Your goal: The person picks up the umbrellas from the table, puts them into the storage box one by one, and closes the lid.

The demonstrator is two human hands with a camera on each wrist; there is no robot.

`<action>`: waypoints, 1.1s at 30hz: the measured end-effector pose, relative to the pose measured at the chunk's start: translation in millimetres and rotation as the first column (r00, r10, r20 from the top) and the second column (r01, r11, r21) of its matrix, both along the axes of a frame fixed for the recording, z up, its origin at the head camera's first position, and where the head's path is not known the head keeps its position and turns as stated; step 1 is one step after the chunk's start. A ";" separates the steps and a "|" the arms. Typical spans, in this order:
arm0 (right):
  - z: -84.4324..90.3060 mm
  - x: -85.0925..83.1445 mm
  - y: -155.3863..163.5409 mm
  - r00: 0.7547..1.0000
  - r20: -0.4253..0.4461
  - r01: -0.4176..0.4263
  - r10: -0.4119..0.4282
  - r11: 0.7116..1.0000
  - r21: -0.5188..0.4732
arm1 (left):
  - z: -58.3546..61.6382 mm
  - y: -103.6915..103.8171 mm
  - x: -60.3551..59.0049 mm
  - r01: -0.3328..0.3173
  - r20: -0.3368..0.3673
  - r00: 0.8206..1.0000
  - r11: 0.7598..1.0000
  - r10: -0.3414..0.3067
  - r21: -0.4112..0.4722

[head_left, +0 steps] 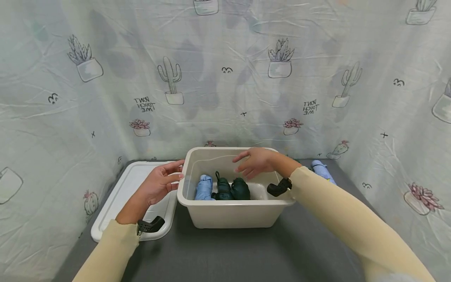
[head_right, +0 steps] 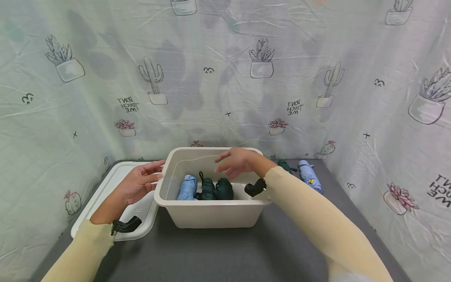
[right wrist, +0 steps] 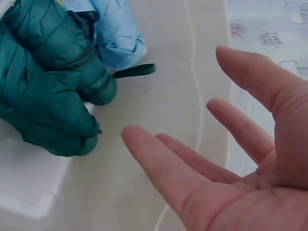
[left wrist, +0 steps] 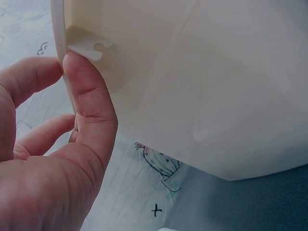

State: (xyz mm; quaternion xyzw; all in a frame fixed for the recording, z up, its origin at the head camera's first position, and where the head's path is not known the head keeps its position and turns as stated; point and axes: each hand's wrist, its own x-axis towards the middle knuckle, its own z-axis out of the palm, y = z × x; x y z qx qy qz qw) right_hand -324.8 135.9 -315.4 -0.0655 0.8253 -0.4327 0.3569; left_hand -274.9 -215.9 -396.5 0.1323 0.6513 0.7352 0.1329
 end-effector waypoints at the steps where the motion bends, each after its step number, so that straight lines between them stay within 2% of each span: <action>1: 1.5 1.2 2.1 1.000 -0.026 -0.004 0.004 1.000 -0.011 | -0.2 -0.2 0.2 0.000 -0.001 1.000 1.000 0.000 -0.001; 5: 5.6 5.8 10.7 0.995 -0.103 -0.021 0.015 0.998 -0.053 | -0.3 -0.4 0.6 -0.006 -0.001 1.000 1.000 0.006 0.002; 11: 9.3 17.0 22.9 0.984 -0.178 -0.025 0.013 0.998 -0.064 | -0.1 1.0 0.6 -0.006 0.001 1.000 1.000 0.006 0.015; 14: 11.0 22.9 28.8 0.971 -0.238 -0.017 0.000 0.997 -0.069 | -0.2 1.4 0.6 -0.005 0.005 1.000 1.000 0.005 0.021; 20: 15.6 33.1 43.2 0.937 -0.341 0.035 -0.076 0.991 -0.127 | -0.5 0.3 1.1 -0.010 0.002 1.000 1.000 0.010 0.022; 25: 17.2 38.6 61.4 0.881 -0.452 0.085 -0.140 0.986 -0.141 | -1.0 0.2 1.0 -0.011 0.004 1.000 1.000 0.011 0.026; 33: 17.7 52.1 91.4 0.748 -0.608 0.223 -0.264 0.964 -0.145 | -2.8 0.3 0.2 -0.014 0.002 1.000 1.000 0.014 0.023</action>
